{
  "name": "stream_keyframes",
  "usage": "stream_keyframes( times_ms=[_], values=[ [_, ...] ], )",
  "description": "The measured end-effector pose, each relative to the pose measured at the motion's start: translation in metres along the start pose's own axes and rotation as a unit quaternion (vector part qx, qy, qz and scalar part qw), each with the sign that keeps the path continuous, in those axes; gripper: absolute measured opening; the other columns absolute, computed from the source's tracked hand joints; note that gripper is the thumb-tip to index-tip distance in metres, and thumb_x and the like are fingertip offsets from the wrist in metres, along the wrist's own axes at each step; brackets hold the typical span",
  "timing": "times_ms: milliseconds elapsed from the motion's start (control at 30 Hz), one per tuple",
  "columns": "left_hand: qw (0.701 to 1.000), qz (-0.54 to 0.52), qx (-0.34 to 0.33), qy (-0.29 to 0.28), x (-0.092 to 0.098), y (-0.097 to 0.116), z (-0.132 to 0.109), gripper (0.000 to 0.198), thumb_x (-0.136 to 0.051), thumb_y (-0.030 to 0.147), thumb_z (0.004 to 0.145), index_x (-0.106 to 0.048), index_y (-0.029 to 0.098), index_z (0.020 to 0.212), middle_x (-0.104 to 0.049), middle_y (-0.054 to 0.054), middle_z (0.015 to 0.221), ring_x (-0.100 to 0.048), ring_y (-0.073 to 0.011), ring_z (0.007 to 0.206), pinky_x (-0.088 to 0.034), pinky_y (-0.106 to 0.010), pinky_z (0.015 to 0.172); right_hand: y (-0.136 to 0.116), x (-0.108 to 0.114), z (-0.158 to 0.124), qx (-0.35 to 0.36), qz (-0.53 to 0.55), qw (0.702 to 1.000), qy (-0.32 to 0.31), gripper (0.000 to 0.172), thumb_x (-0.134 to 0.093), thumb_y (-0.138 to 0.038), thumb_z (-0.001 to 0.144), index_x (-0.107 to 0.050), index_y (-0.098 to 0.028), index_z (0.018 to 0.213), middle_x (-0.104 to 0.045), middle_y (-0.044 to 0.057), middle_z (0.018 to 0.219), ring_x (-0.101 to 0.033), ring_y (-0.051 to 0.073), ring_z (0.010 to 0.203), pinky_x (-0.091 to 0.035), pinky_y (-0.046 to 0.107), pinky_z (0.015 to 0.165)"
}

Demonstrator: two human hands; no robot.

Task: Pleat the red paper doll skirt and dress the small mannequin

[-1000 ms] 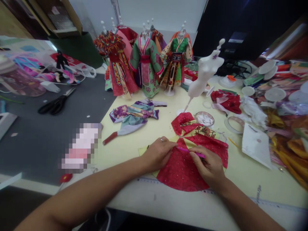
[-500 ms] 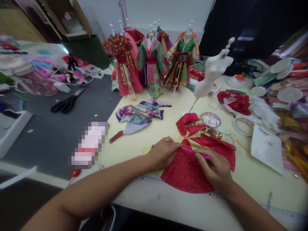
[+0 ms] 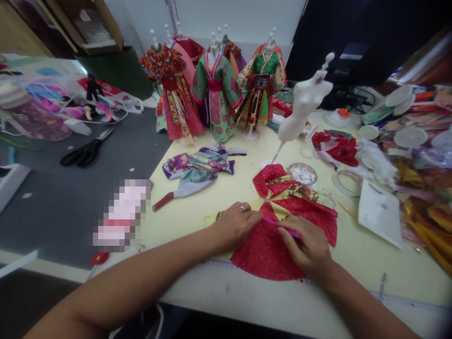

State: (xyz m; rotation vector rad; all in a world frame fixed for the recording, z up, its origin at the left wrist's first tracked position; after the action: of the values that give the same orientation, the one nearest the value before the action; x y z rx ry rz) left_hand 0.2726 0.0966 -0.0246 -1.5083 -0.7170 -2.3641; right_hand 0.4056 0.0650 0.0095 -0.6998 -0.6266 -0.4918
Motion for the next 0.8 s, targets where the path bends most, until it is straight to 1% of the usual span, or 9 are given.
stream_keyframes(
  times_ms=[100, 167, 233, 333, 533, 700, 800],
  values=[
    [1.000, 0.011, -0.012, -0.009, -0.001, 0.003, 0.000, 0.029, -0.035, 0.005, 0.083, -0.049, 0.008, 0.108, -0.063, -0.010, 0.077, -0.051, -0.0205, 0.074, -0.043, -0.034, 0.070, 0.001, 0.001, -0.001, -0.003, -0.001, 1.000, 0.009, 0.019, -0.055, -0.007, 0.077, -0.058, -0.017, 0.093, -0.064, 0.005, 0.076, -0.061, 0.015, 0.069, -0.051, 0.028, 0.063],
    [1.000, 0.009, -0.012, -0.004, -0.001, 0.003, 0.000, 0.029, -0.035, 0.005, 0.083, -0.050, 0.008, 0.108, -0.064, -0.010, 0.078, -0.051, -0.0210, 0.074, -0.043, -0.035, 0.070, 0.001, 0.002, -0.001, -0.004, -0.002, 1.000, 0.016, 0.018, -0.055, -0.007, 0.077, -0.058, -0.017, 0.092, -0.064, 0.005, 0.075, -0.061, 0.015, 0.069, -0.051, 0.028, 0.062],
    [1.000, -0.008, 0.002, 0.011, 0.000, 0.000, -0.001, 0.028, -0.037, 0.007, 0.083, -0.051, 0.008, 0.108, -0.064, -0.011, 0.080, -0.052, -0.0212, 0.077, -0.043, -0.035, 0.071, 0.000, 0.004, -0.001, -0.004, -0.002, 1.000, 0.024, 0.018, -0.056, -0.006, 0.076, -0.058, -0.017, 0.091, -0.063, 0.005, 0.075, -0.061, 0.015, 0.068, -0.050, 0.027, 0.061],
    [0.997, -0.053, 0.041, 0.030, 0.002, -0.008, -0.002, 0.026, -0.039, 0.013, 0.085, -0.053, 0.009, 0.107, -0.063, -0.012, 0.082, -0.054, -0.0203, 0.080, -0.045, -0.033, 0.073, 0.001, 0.007, -0.002, -0.012, -0.004, 0.999, 0.038, 0.017, -0.056, -0.006, 0.076, -0.057, -0.018, 0.089, -0.064, 0.004, 0.074, -0.062, 0.015, 0.069, -0.050, 0.027, 0.061],
    [0.984, -0.138, 0.109, 0.031, 0.005, -0.018, -0.002, 0.023, -0.041, 0.018, 0.087, -0.056, 0.014, 0.103, -0.064, -0.009, 0.086, -0.055, -0.0185, 0.081, -0.046, -0.032, 0.075, 0.002, 0.009, -0.003, -0.015, -0.004, 0.999, 0.046, 0.017, -0.055, -0.006, 0.076, -0.057, -0.019, 0.088, -0.064, 0.003, 0.074, -0.063, 0.015, 0.069, -0.050, 0.027, 0.062],
    [0.978, -0.162, 0.117, 0.057, 0.007, -0.020, -0.003, 0.023, -0.043, 0.016, 0.085, -0.057, 0.015, 0.104, -0.064, -0.009, 0.087, -0.055, -0.0180, 0.083, -0.047, -0.032, 0.075, 0.001, 0.009, -0.002, -0.008, -0.005, 0.999, 0.048, 0.019, -0.055, -0.006, 0.075, -0.057, -0.018, 0.090, -0.064, 0.004, 0.074, -0.063, 0.015, 0.070, -0.050, 0.027, 0.062],
    [0.977, -0.161, 0.117, 0.079, 0.010, -0.021, -0.004, 0.023, -0.043, 0.015, 0.085, -0.057, 0.014, 0.102, -0.064, -0.009, 0.084, -0.055, -0.0178, 0.082, -0.047, -0.032, 0.074, 0.001, 0.008, -0.002, -0.008, -0.006, 0.999, 0.047, 0.019, -0.056, -0.006, 0.075, -0.058, -0.018, 0.090, -0.064, 0.004, 0.075, -0.063, 0.015, 0.071, -0.050, 0.027, 0.063]
  ],
)
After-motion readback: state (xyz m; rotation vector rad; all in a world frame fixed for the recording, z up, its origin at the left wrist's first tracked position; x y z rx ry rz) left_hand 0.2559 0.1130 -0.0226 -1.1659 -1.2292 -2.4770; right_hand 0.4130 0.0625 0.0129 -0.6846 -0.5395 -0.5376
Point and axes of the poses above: each hand's wrist, its own z-axis towards the middle knuckle, its own x-axis out of the back of the hand, y = z × x, the point moved 6 cm from there along z, towards the middle knuckle
